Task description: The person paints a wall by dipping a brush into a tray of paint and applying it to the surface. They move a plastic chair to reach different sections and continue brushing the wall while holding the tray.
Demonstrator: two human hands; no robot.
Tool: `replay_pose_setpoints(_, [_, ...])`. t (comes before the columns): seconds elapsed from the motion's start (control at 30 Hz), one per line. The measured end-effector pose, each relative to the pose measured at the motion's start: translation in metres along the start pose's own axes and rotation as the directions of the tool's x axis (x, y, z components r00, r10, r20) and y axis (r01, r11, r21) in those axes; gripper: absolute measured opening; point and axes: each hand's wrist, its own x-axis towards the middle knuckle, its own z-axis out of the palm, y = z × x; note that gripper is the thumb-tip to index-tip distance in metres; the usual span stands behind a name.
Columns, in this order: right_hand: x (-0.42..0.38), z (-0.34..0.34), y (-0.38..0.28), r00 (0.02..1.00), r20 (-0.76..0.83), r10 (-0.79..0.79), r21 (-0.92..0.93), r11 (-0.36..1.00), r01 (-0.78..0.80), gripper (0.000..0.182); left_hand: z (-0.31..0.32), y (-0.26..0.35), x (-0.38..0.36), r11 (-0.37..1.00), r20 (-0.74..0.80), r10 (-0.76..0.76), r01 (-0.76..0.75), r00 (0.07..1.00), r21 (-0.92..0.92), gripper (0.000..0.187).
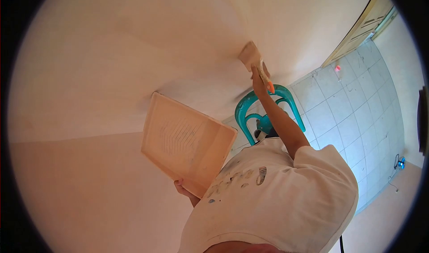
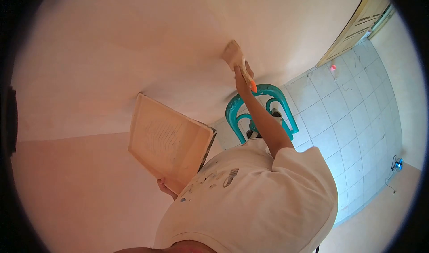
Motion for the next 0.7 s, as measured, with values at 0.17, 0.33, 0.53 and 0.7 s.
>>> replay_pose_setpoints(0.17, [-0.018, -0.037, 0.070, 0.950, -0.230, 0.210, -0.069, 0.970, -0.231, 0.029, -0.004, -0.006, 0.003, 0.998, 0.028, 0.032, -0.031, 0.999, -0.062, 0.024])
replay_pose_setpoints(0.33, [0.012, 0.002, 0.000, 0.943, -0.039, 0.331, 0.175, 0.931, -0.320, 0.023, -0.019, -0.009, 0.006, 0.996, 0.030, 0.040, -0.038, 0.999, -0.081, 0.028])
replay_pose_setpoints(0.53, [0.042, -0.015, -0.084, 0.984, 0.082, 0.156, 0.315, 0.933, -0.174, 0.021, -0.069, -0.021, 0.012, 0.978, 0.162, 0.051, -0.016, 0.986, -0.207, 0.049])
replay_pose_setpoints(0.7, [0.024, -0.049, -0.112, 0.988, 0.088, 0.125, 0.149, 0.979, -0.137, 0.030, -0.081, -0.034, 0.006, 0.991, -0.181, 0.098, -0.113, 0.979, -0.074, 0.060])
